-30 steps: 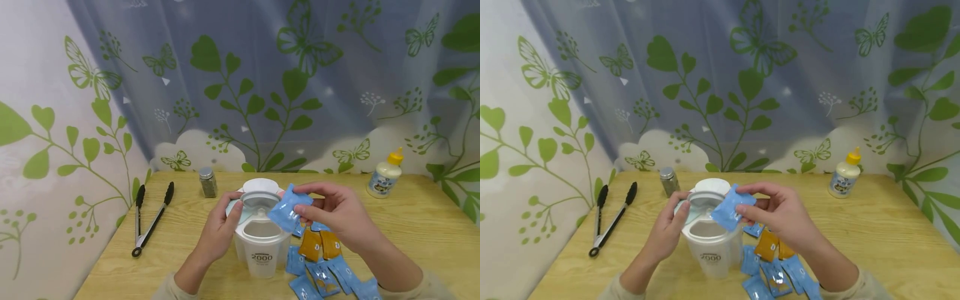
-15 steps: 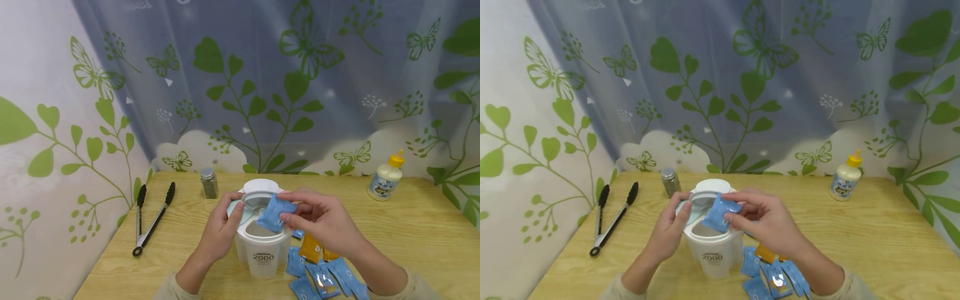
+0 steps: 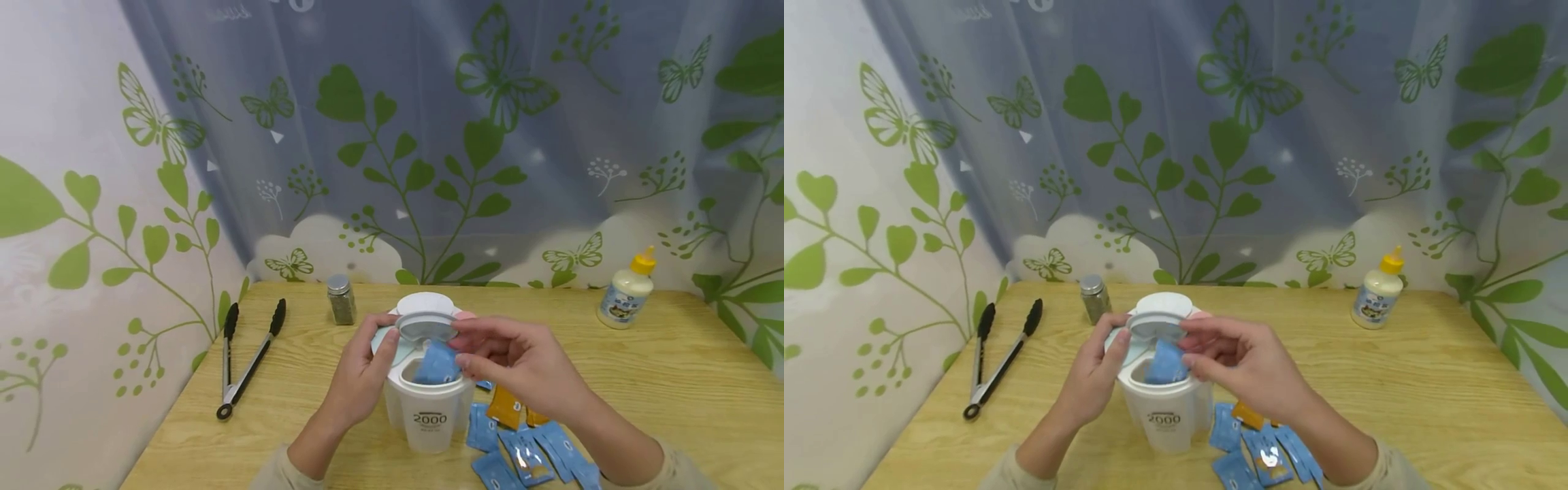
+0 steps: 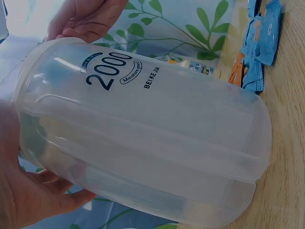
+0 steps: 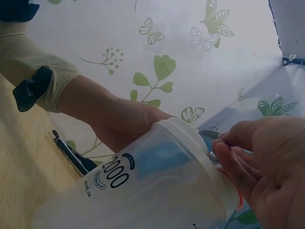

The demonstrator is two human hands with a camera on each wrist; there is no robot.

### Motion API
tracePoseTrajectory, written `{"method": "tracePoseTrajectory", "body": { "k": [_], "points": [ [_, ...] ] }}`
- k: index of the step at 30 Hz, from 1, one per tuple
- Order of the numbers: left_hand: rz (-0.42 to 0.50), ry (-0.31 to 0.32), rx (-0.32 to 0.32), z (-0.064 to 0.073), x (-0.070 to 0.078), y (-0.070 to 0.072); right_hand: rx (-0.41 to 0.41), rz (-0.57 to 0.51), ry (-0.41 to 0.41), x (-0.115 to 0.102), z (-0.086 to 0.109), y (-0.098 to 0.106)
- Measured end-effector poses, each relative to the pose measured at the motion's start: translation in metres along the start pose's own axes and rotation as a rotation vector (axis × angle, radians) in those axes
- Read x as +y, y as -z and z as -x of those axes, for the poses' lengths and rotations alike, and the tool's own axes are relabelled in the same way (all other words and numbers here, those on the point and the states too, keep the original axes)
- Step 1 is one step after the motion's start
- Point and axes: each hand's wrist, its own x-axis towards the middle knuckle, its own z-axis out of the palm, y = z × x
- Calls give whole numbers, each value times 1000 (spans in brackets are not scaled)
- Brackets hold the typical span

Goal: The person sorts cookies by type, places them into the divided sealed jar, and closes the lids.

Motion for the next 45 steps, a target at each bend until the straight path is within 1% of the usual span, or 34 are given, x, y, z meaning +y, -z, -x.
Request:
{"method": "tracePoseTrajectory", "body": {
  "k": [5, 9, 13, 16, 24, 26, 30, 37, 41, 45],
  "points": [
    [15, 19, -2, 0, -1, -2, -12, -13, -28, 1, 2, 0],
    [21, 33, -4, 0, 0, -2, -16, -50, -65, 3, 5, 5],
    [14, 45, -1, 1, 1, -3, 14, -74, -147, 3, 9, 12],
    [5, 50, 6, 1, 1, -2, 45, -78, -185, 4, 13, 18],
    [0, 49, 5, 0, 0, 0, 57, -130, -161, 13, 27, 34],
    [-2, 46, 3, 0, 1, 0, 54, -122, -166, 16, 31, 38],
    [5, 39, -6, 0, 2, 0, 42, -95, -202, 21, 41, 46],
    [18, 37, -20, -1, 1, 1, 15, -38, -335, 34, 59, 65],
    [20, 41, -21, -1, 1, 1, 7, -14, -351, 43, 67, 77],
    [19, 46, -19, -1, 1, 1, 25, 23, -382, 55, 72, 85]
  ]
}}
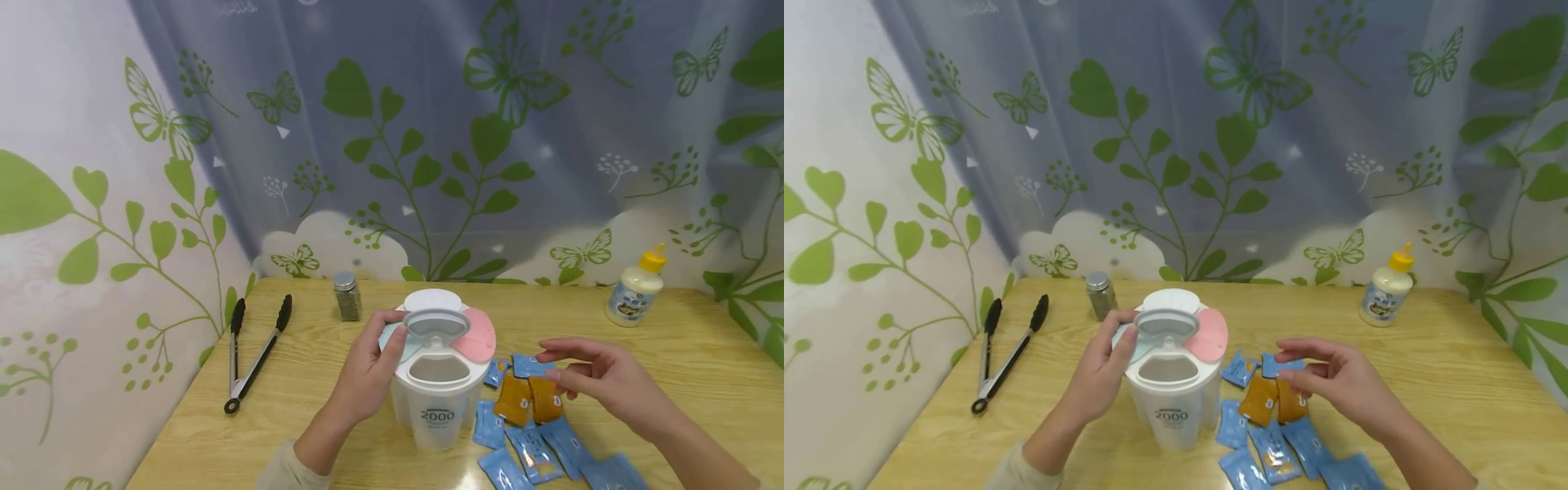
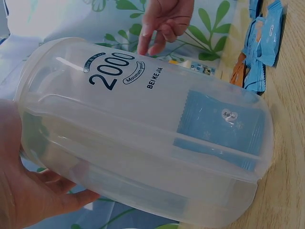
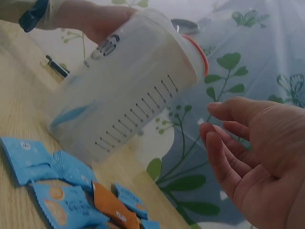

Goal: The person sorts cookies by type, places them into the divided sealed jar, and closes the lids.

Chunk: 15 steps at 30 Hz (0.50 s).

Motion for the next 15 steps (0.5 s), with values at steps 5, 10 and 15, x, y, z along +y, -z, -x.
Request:
{"method": "tracePoseTrajectory", "body": {
  "k": [5, 10, 15],
  "points": [
    [-4, -5, 3, -1, 1, 0, 42, 33, -50, 13, -3, 8],
    [3, -7, -3, -1, 1, 0, 74, 63, -80, 27, -6, 13],
    [6, 5, -5, 0, 0, 0, 110, 117, -141, 42, -12, 18]
  ]
}}
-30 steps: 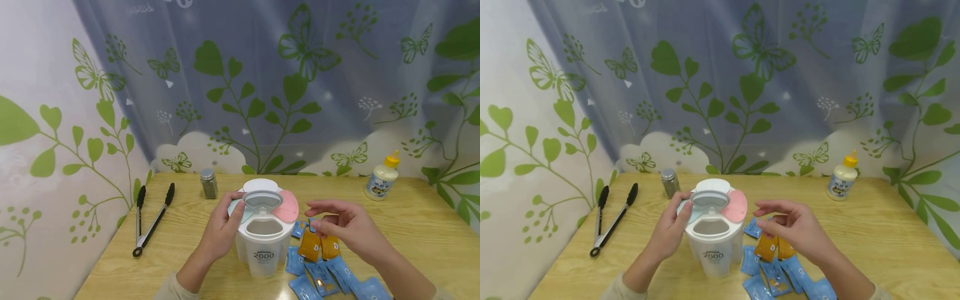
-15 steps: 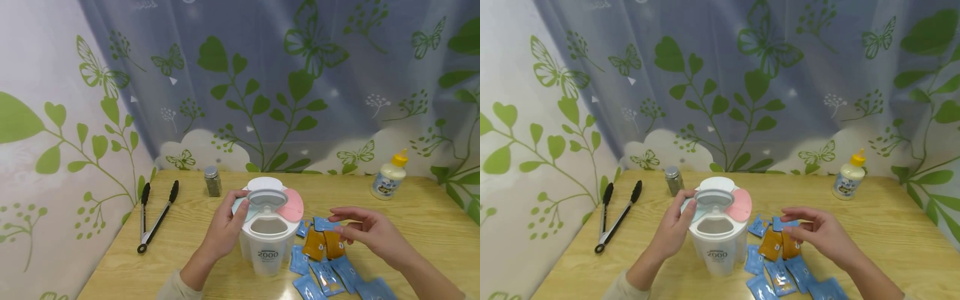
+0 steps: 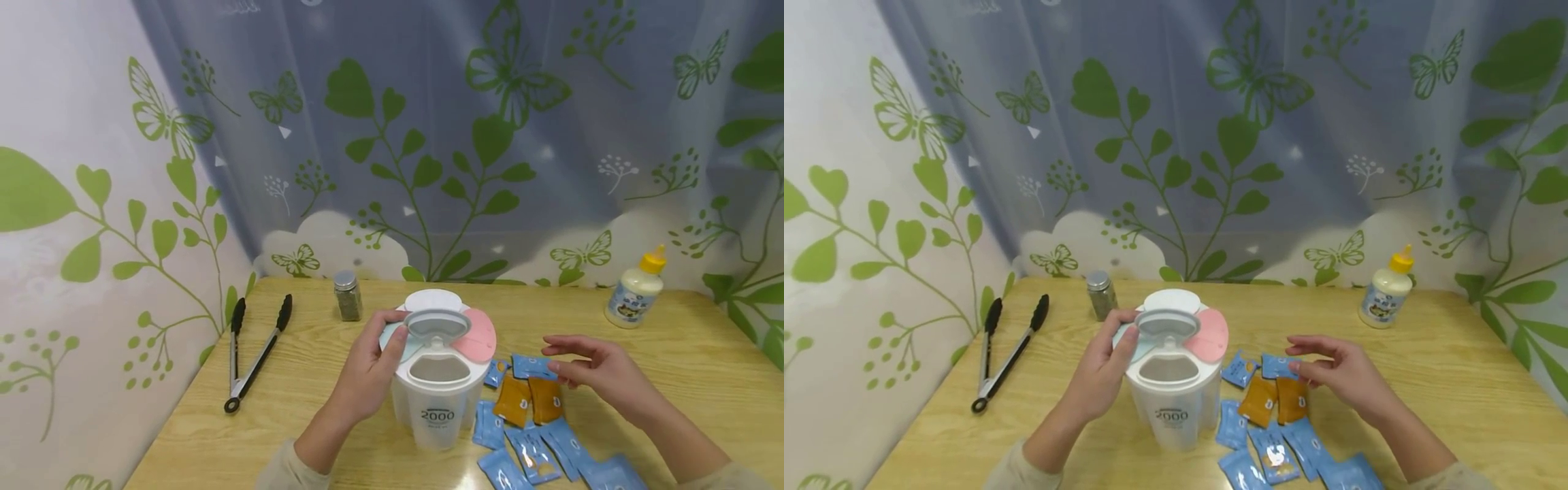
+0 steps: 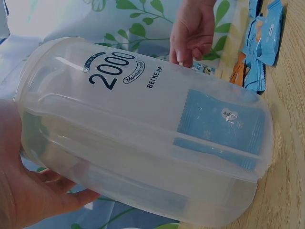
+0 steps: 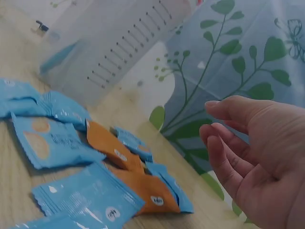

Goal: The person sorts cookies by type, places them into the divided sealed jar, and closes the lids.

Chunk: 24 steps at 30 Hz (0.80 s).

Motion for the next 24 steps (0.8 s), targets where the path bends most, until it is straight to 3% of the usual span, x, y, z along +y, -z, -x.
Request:
{"method": "tracePoseTrajectory", "body": {
  "k": [7, 24],
  "points": [
    [-13, -12, 12, 0, -1, -1, 17, 45, -74, 18, -16, 4],
    [-2, -10, 24, 0, 0, -2, -21, 27, -77, 54, -39, 3]
  ]
}}
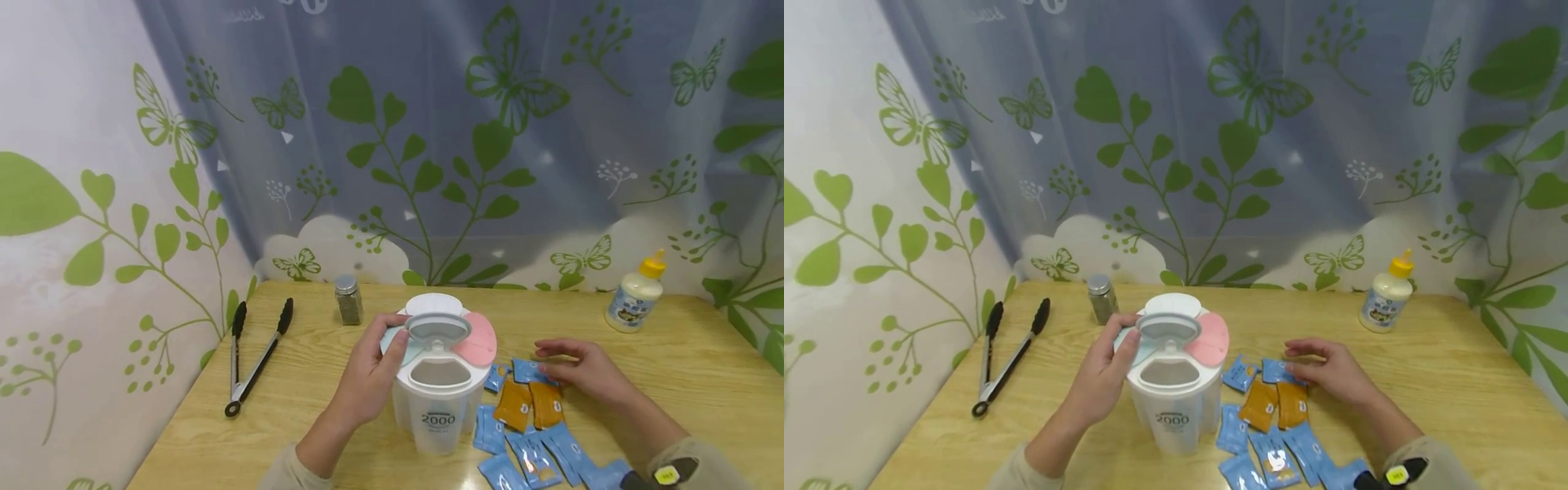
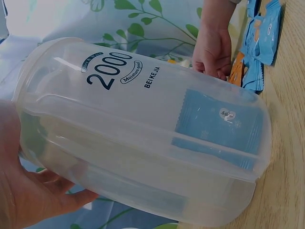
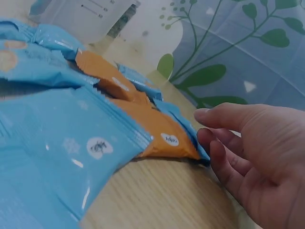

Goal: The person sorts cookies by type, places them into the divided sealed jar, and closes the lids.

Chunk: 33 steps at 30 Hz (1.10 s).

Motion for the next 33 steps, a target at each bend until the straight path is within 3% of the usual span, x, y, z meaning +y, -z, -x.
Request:
{"method": "tracePoseTrajectory", "body": {
  "k": [14, 17, 26, 33],
  "points": [
    [0, 1, 3, -1, -1, -1, 69, 394, 46, 3, 2, 0],
    [-5, -1, 6, 0, -1, 0, 81, 436, 46, 1, 1, -3],
    [-12, -16, 8, 1, -2, 1, 53, 438, 39, -4, 3, -7],
    [-5, -21, 5, 1, -2, 1, 43, 214, -61, 0, 7, 0]
  ]
}}
